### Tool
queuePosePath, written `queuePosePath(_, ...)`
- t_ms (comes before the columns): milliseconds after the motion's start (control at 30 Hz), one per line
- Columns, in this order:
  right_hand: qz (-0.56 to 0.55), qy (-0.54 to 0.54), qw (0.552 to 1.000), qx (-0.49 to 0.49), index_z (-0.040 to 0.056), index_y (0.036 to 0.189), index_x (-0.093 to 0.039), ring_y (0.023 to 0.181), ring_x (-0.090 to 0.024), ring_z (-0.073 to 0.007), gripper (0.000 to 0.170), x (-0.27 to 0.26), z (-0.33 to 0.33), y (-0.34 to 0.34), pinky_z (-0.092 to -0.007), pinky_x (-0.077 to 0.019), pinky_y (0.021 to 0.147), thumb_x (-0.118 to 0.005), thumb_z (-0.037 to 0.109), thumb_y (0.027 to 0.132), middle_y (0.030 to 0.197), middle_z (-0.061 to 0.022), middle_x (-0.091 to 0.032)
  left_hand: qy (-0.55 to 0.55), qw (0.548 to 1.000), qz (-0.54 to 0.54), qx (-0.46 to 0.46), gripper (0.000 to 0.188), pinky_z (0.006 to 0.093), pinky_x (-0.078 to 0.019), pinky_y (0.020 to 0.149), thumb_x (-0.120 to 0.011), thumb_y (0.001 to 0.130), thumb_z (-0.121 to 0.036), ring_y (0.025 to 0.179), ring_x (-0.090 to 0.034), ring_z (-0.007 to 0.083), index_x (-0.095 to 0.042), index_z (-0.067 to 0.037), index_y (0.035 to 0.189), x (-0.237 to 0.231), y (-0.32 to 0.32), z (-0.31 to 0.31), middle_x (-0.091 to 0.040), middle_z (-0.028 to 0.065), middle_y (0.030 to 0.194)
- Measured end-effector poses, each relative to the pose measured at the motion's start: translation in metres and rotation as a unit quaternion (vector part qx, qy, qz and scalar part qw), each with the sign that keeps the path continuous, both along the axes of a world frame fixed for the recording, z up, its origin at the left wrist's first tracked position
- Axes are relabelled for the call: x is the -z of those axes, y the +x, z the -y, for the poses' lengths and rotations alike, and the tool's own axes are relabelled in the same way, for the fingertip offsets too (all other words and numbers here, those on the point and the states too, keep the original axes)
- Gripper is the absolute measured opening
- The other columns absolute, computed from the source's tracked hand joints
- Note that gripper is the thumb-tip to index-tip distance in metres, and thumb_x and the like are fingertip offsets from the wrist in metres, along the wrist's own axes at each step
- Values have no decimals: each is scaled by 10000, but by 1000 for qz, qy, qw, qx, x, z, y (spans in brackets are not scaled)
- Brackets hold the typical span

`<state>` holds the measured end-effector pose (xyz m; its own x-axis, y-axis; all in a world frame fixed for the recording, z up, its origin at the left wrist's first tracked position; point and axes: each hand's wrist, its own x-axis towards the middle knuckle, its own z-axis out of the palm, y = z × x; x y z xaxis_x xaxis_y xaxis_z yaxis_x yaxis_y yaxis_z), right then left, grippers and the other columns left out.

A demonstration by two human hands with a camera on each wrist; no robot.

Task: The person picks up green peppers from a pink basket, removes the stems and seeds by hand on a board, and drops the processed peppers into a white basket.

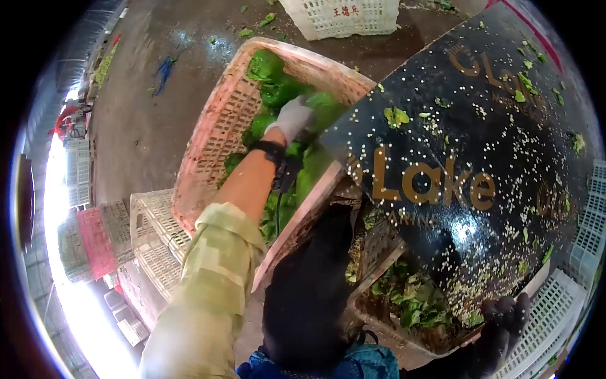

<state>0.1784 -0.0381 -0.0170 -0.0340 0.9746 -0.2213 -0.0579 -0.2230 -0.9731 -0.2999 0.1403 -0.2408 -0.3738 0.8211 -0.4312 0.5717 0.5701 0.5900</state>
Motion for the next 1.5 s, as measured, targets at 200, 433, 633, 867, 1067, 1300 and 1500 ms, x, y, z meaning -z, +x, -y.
queuePosePath(200, 125, 42, 985, -113, -18, 1327, -394, 937, -578, -217, 586, -10, 17, -60, -349, -490, 797, -527, -86, 760, 1159, -153, -554, 46, 892, 441, -86, 333, 345, -535, 762, -526, 879, -219, 958, -585, 185, -525, -83, 1182, -158, 16, 78, -576, 80, 1068)
queuePosePath(433, 388, 338, 832, -208, 75, 1295, -472, 1215, -419, -342, 651, -84, 38, -111, -438, -344, 1000, -674, 36, 677, 1266, -145, -496, 60, 878, 459, 120, 329, 189, -416, 444, -489, 916, -332, 641, -566, 93, -544, -78, 1117, -278, 79, 134, -609, 32, 918)
queuePosePath(633, 519, 439, 711, -180, 87, 1180, -523, 1252, -398, -341, 660, -93, 43, -71, -483, -304, 1036, -741, 124, 559, 1231, -103, -519, 158, 780, 346, 498, 393, 268, -526, 647, -513, 898, -414, 819, -595, 125, -543, -111, 1147, -268, 201, 170, -609, 43, 947)
queuePosePath(867, 103, 113, 988, -30, 17, 1140, -459, 964, -530, -162, 708, -61, 82, 22, -300, -472, 831, -859, 141, 569, 1033, -91, -535, -215, 698, 623, 280, 604, 248, -486, 571, -388, 884, -632, 638, -557, 131, -508, -125, 1191, -261, 285, 206, -601, 49, 947)
queuePosePath(1067, -57, 73, 995, 28, 17, 1173, -406, 1005, -546, -190, 669, -23, 102, 24, -316, -517, 831, -782, -24, 621, 1084, -106, -519, 1, 753, 631, 187, 595, 309, -502, 839, -619, 859, -248, 1095, -521, 171, -329, -119, 1362, -259, 323, 240, -474, 76, 1247)
queuePosePath(1300, -278, 43, 957, -71, 27, 1352, -304, 1136, -487, -206, 764, -39, 115, 33, -327, -412, 956, -699, 64, 699, 1244, -104, -467, 56, 702, 652, 281, 839, 320, -451, 950, -703, 627, 115, 1179, -478, 193, -349, -94, 1359, -265, 326, 250, -462, 80, 1283)
queuePosePath(1500, -161, 22, 986, -23, 2, 1266, -430, 1051, -530, -170, 552, -43, 116, 26, -282, -422, 917, -660, 157, 788, 1129, -92, -546, 92, 731, 556, 385, 817, 317, -414, 993, -701, 567, 117, 1175, -472, 182, -414, -79, 1306, -262, 334, 247, -478, 79, 1272)
